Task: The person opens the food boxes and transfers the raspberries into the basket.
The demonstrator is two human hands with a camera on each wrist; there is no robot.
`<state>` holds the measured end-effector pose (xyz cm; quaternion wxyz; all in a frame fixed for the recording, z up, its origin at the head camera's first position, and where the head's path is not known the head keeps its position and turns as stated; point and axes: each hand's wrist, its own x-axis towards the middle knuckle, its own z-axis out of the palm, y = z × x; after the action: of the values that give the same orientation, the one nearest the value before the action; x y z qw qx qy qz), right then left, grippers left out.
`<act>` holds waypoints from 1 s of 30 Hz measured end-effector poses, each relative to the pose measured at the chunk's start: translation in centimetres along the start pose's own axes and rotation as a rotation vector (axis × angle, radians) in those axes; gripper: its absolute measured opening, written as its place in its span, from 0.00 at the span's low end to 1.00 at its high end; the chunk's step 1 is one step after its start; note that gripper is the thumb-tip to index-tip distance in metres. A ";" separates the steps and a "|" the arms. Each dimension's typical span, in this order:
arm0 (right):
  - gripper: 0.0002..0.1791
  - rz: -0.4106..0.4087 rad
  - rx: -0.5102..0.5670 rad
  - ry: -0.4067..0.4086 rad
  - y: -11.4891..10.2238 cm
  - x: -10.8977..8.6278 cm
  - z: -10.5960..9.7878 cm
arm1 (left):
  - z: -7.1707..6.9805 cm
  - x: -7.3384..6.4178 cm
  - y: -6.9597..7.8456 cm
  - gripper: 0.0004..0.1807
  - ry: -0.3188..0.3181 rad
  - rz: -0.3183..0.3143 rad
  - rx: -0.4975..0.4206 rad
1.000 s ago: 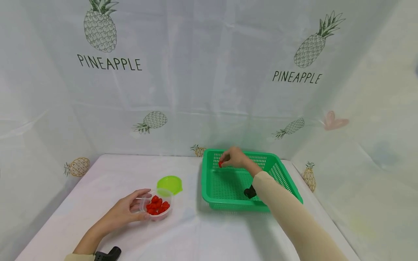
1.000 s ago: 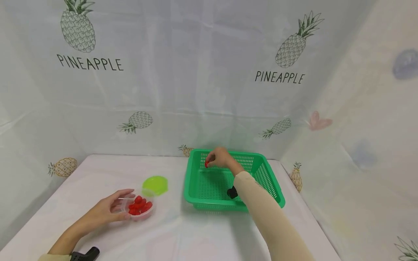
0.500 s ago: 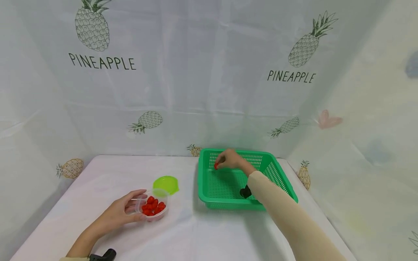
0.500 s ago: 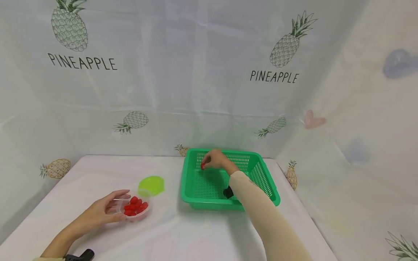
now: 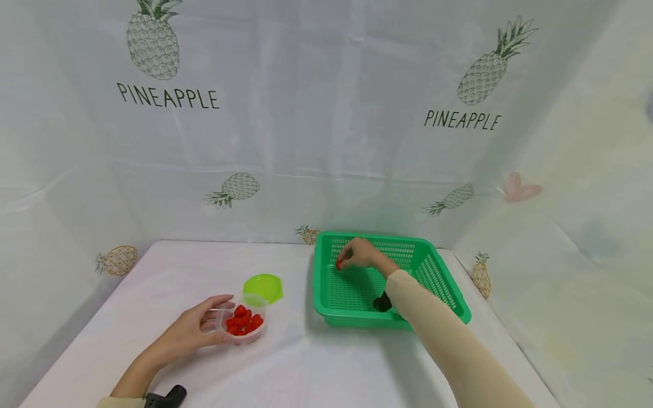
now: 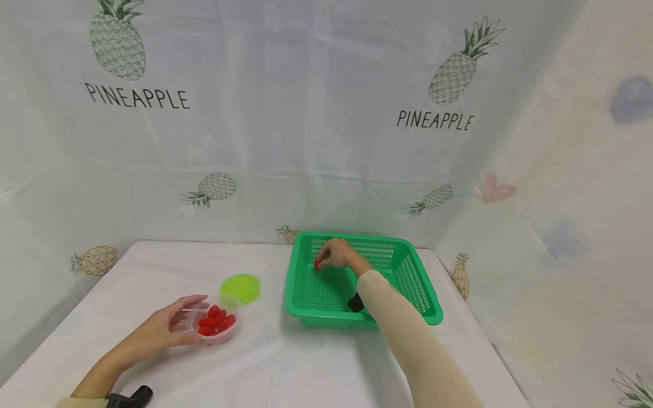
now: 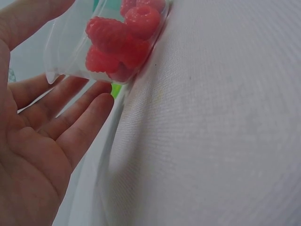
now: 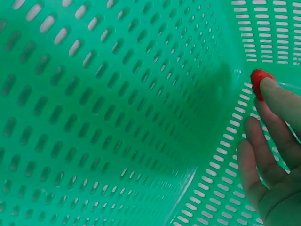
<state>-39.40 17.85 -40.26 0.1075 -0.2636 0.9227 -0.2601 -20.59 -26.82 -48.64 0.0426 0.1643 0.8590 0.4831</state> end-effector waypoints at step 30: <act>0.10 0.003 -0.131 -0.087 -1.1 -1.2 -1.4 | 0.2 0.1 0.5 0.48 0.001 -0.013 0.005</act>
<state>-38.37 18.31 -38.38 0.1303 -0.2797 0.9326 -0.1873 -20.53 -26.42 -48.30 0.0449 0.1588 0.8611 0.4809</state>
